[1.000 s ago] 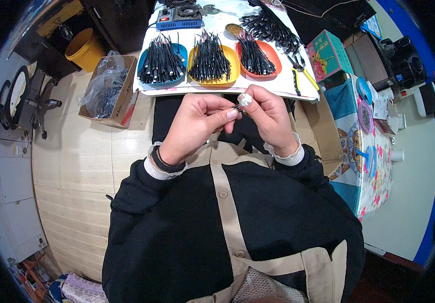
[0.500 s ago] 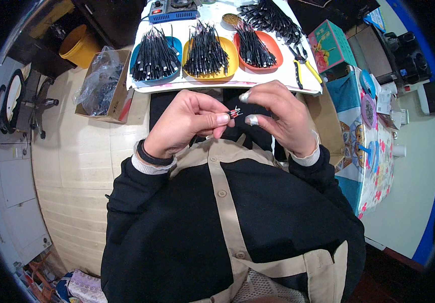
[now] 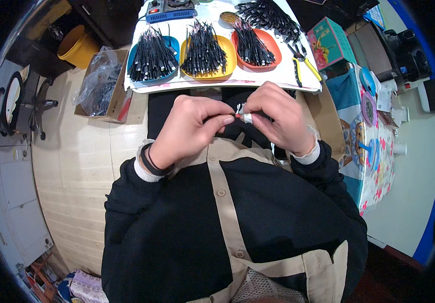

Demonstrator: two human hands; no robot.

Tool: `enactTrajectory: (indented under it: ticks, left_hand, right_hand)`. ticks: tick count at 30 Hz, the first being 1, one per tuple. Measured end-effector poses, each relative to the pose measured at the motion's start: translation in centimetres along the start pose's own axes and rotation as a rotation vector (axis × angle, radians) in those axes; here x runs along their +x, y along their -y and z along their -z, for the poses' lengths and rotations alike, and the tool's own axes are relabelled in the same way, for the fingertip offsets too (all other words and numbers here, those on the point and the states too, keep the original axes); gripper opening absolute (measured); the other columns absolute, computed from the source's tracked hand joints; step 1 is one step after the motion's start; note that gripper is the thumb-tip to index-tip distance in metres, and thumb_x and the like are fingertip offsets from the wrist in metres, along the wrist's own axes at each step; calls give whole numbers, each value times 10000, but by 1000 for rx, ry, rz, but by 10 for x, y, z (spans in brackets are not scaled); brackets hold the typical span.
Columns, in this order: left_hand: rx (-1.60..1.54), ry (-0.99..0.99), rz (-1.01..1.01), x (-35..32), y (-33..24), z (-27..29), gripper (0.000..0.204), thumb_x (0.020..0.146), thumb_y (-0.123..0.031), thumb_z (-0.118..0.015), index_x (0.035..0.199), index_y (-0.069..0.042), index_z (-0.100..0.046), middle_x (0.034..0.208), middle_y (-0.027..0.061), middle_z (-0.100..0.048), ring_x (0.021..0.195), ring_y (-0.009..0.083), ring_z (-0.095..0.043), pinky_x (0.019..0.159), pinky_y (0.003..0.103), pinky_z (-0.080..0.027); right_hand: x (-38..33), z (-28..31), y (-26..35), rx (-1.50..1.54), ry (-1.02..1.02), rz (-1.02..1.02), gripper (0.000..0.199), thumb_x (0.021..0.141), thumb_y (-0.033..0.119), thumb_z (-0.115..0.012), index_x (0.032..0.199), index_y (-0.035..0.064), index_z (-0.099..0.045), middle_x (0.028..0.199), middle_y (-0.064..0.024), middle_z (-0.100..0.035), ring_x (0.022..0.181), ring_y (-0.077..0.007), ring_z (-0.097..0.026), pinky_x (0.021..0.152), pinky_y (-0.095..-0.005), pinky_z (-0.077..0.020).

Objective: The person repeatedly picks black wires from trays, inserts them into a small white connector, and places the assembled unit into a cardboard box. The process is repeated continuously with both hands coordinating the insertion and placement.

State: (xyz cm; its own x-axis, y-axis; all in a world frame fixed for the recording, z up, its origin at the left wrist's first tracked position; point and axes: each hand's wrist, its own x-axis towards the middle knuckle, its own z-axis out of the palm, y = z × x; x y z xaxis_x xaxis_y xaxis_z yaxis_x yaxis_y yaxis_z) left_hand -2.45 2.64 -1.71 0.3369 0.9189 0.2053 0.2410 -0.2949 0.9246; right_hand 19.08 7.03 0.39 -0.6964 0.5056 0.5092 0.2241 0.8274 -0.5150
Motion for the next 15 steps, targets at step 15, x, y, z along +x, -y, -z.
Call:
enactTrajectory:
  ticks: [15]
  left_hand:
    - [210,-210,-207,-15,-4,-15,96,782,3,-660,874,26,-676,723,144,-659,609,245,-644,550,304,-490]
  right_hand:
    - [-21,-5,13,-26,-133,-189,221,783,33,-697,992,20,-626,900,-69,-605,803,-170,-580,662,-261,-445]
